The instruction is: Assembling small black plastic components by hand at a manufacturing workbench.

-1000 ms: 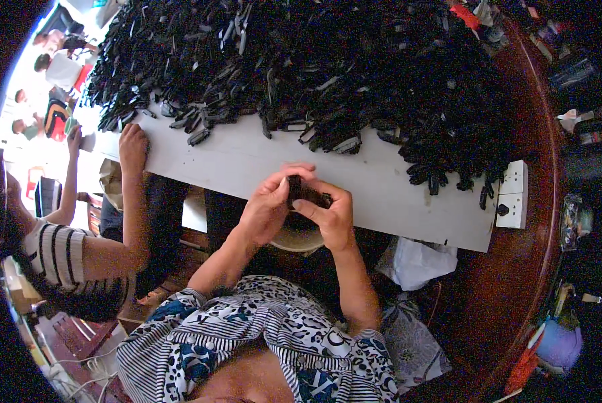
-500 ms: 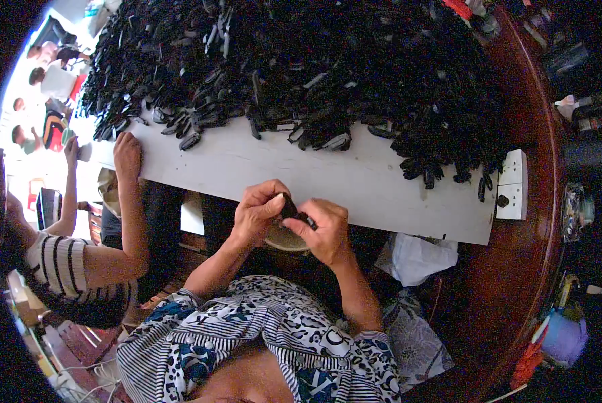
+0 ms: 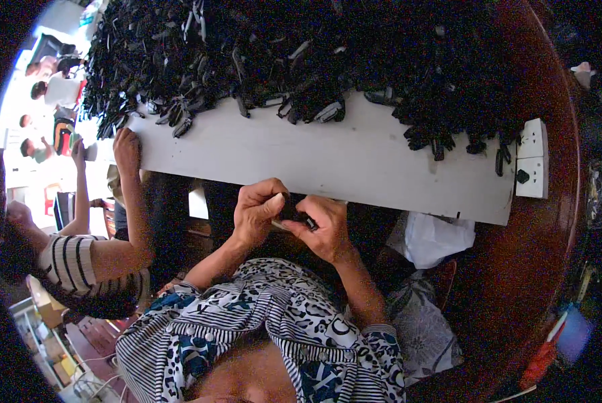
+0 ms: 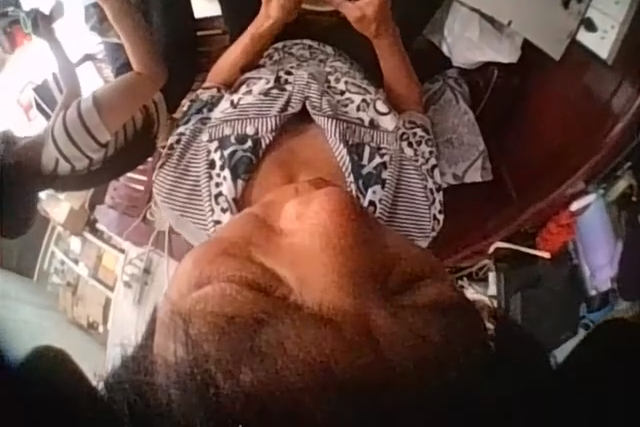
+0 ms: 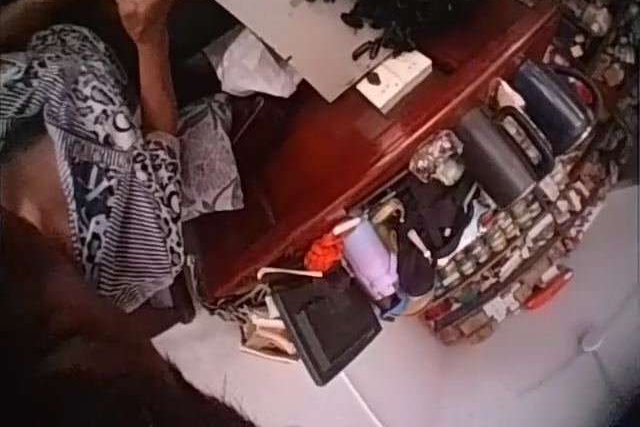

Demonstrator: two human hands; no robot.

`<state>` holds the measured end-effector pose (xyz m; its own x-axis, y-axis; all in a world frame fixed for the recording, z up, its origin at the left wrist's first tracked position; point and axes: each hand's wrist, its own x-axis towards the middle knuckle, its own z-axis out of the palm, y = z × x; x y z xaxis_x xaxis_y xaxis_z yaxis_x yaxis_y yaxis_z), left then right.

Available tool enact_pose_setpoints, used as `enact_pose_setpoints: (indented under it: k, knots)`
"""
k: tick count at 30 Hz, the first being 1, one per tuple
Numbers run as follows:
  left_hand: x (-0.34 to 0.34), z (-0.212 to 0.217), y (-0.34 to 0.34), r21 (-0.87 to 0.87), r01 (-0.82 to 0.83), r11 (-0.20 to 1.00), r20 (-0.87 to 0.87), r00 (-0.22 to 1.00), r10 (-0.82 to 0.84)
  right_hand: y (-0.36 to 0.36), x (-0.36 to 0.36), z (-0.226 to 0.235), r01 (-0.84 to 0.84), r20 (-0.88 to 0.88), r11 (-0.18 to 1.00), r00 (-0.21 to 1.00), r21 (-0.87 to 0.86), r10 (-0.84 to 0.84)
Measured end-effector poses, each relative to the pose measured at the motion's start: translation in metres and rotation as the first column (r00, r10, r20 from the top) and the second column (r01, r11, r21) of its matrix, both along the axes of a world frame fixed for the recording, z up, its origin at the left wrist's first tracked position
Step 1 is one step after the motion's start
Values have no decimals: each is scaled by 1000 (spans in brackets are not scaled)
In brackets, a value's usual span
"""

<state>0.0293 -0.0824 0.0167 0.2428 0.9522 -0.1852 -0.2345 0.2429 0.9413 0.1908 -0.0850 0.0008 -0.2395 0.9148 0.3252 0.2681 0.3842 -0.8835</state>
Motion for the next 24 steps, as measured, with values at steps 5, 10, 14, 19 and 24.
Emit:
enact_pose_setpoints:
  k: [5,10,14,19,24]
  knots:
    - [1,-6,-5,-156,-50,986,112,991,69,-3,-3,-6,-42,-73,999,997,-13,41]
    - [4,-21,-6,-100,-100,990,217,969,120,-5,-4,-9,-17,-93,1000,996,1,17]
    - [5,-16,-6,-195,32,980,436,898,57,-2,8,-3,-36,-135,999,990,-31,32]
    - [8,-11,-3,-120,-34,992,357,931,75,-4,0,6,93,9,990,996,105,-94]
    - [-1,-10,1,-34,-2,999,196,981,9,-6,-4,2,178,29,965,982,191,-187]
